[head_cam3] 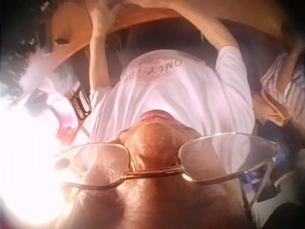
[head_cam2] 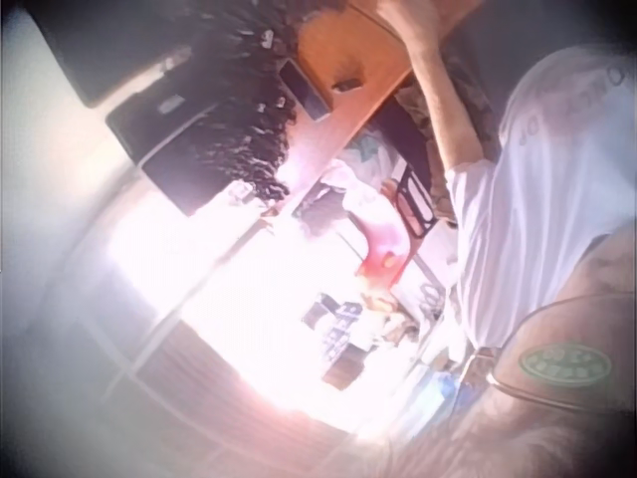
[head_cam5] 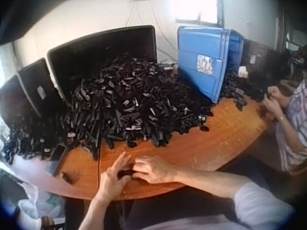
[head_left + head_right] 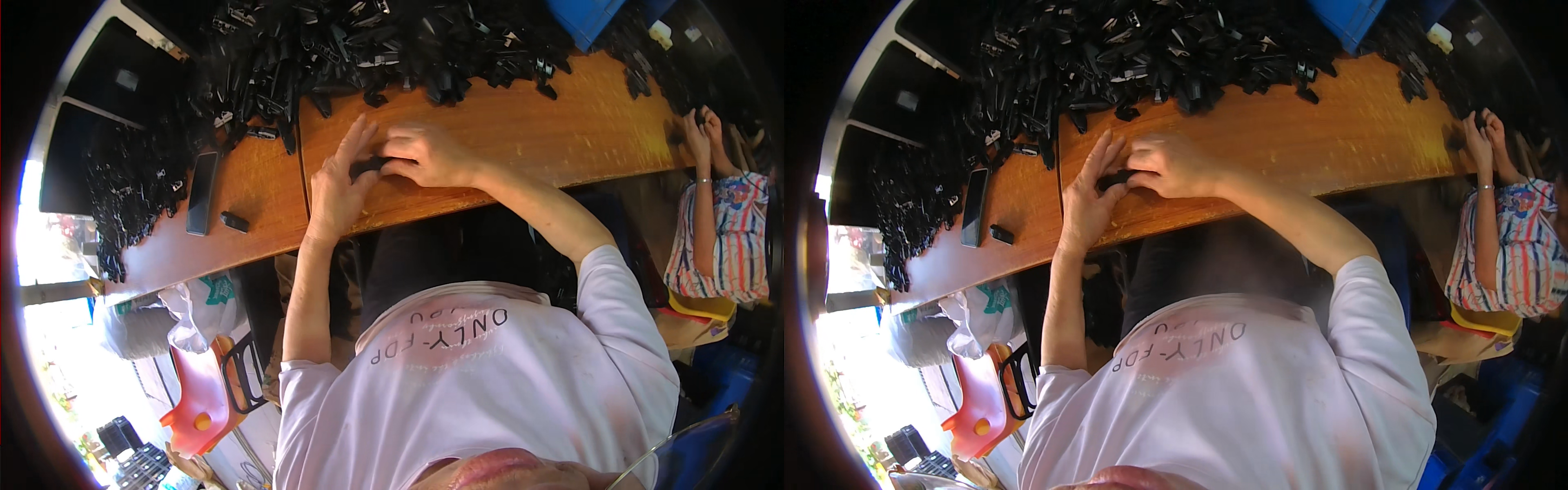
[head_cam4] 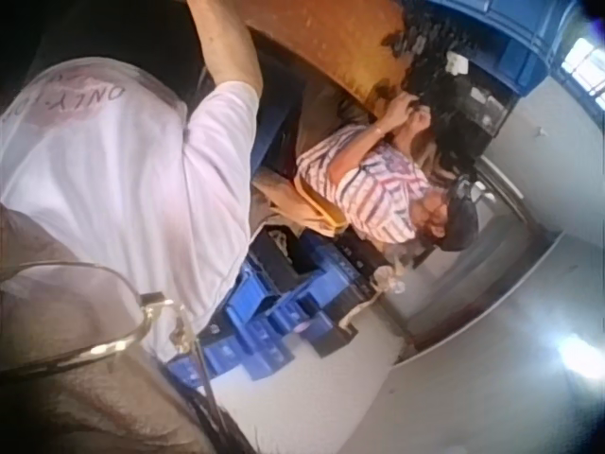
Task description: The person assembles small black plastic components by picking up pieces from the table, fitting them together by hand, and placing the assembled parts down.
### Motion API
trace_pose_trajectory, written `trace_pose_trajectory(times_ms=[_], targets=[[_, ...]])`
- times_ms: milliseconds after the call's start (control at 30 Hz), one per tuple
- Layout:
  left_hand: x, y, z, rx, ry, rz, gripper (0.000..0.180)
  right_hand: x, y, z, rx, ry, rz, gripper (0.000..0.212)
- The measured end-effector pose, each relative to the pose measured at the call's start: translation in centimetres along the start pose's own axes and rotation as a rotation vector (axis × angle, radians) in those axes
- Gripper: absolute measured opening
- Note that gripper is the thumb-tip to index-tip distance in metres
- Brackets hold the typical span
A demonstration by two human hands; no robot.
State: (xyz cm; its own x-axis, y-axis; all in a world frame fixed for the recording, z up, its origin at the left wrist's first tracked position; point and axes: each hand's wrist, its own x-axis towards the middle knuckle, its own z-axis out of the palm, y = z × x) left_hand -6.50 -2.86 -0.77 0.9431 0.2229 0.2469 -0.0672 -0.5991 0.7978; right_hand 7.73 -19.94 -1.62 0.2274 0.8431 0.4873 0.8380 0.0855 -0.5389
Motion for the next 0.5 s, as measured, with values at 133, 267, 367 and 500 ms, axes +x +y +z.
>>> trace_pose_trajectory(times_ms=[133, 267, 367, 500], targets=[[-0.2, -1.0, 0.0, 0.208, 0.004, 0.203, 0.067, -4.1, 3.2, -5.0, -0.167, 0.225, 0.112, 0.016], [1.9, 1.5, 1.4, 0.063, -0.048, 0.111, 0.060, -6.7, 7.4, -10.9, -0.855, 0.455, 0.460, 0.027], [5.9, 3.3, 3.1, 0.333, -0.037, 0.409, 0.062, -7.7, 8.7, -11.2, -0.845, 0.417, 0.448, 0.027], [10.5, 1.6, 5.9, 0.336, -0.021, 0.509, 0.061, -7.7, 7.3, -8.7, -0.752, 0.286, 0.372, 0.026]])
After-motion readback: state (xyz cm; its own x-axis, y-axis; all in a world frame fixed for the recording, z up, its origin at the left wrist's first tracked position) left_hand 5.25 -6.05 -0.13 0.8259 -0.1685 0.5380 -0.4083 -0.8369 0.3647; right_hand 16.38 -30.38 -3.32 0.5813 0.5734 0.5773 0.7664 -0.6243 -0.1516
